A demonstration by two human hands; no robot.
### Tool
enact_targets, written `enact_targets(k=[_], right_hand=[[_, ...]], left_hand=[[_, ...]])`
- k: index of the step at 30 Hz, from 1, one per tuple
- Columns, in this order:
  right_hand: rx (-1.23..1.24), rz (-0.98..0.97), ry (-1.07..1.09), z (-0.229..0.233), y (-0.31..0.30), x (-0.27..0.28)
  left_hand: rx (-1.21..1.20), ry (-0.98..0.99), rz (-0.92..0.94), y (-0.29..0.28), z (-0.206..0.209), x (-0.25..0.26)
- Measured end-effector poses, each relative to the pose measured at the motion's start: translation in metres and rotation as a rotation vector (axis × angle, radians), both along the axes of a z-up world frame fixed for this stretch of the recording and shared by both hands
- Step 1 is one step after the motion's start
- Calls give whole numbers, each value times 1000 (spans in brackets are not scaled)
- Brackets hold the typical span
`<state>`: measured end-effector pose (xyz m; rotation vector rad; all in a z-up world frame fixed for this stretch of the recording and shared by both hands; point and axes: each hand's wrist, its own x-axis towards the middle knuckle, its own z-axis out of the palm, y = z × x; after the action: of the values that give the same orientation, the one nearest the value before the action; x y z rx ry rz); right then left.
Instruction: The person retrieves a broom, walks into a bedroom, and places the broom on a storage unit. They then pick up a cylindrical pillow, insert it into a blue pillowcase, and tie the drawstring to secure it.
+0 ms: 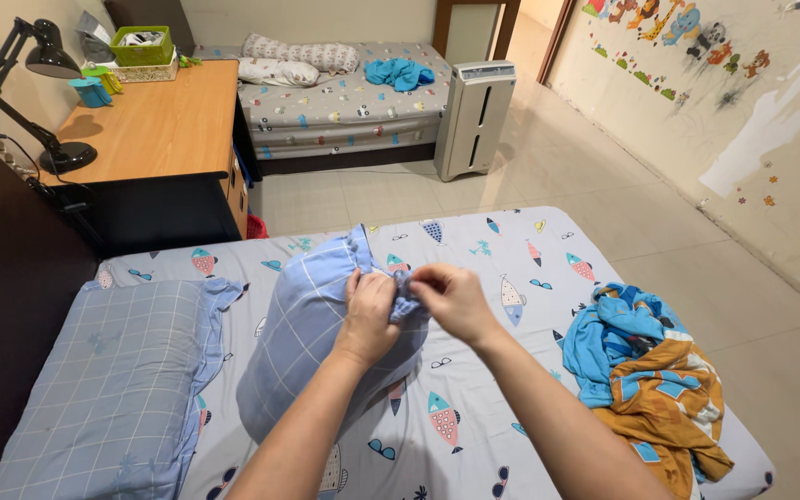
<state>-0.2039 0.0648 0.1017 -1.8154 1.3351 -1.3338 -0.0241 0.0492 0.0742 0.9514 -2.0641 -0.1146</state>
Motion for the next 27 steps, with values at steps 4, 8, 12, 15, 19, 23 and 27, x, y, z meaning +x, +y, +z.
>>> enact_targets(k=[4, 8, 12, 15, 19, 23, 27], right_hand=[[123, 42, -400, -9, -17, -24], [83, -56, -513, 8, -29, -65], [103, 43, -671, 17, -24, -93], [323, 370, -922, 27, -15, -91], [254, 309, -695, 87, -7, -67], [-227, 41, -358, 184, 31, -64], [-440, -56, -471, 211, 85, -82]], left_hand=[[-31, 113, -112, 4, 7, -3], [-75, 99, -94, 2, 1, -6], [-65, 30, -65, -7, -2, -12], [-49, 8, -97, -2, 5, -18], [-94, -110, -56, 12, 23, -36], [81, -371, 378, 2, 41, -30], [198, -192, 563, -35, 55, 13]])
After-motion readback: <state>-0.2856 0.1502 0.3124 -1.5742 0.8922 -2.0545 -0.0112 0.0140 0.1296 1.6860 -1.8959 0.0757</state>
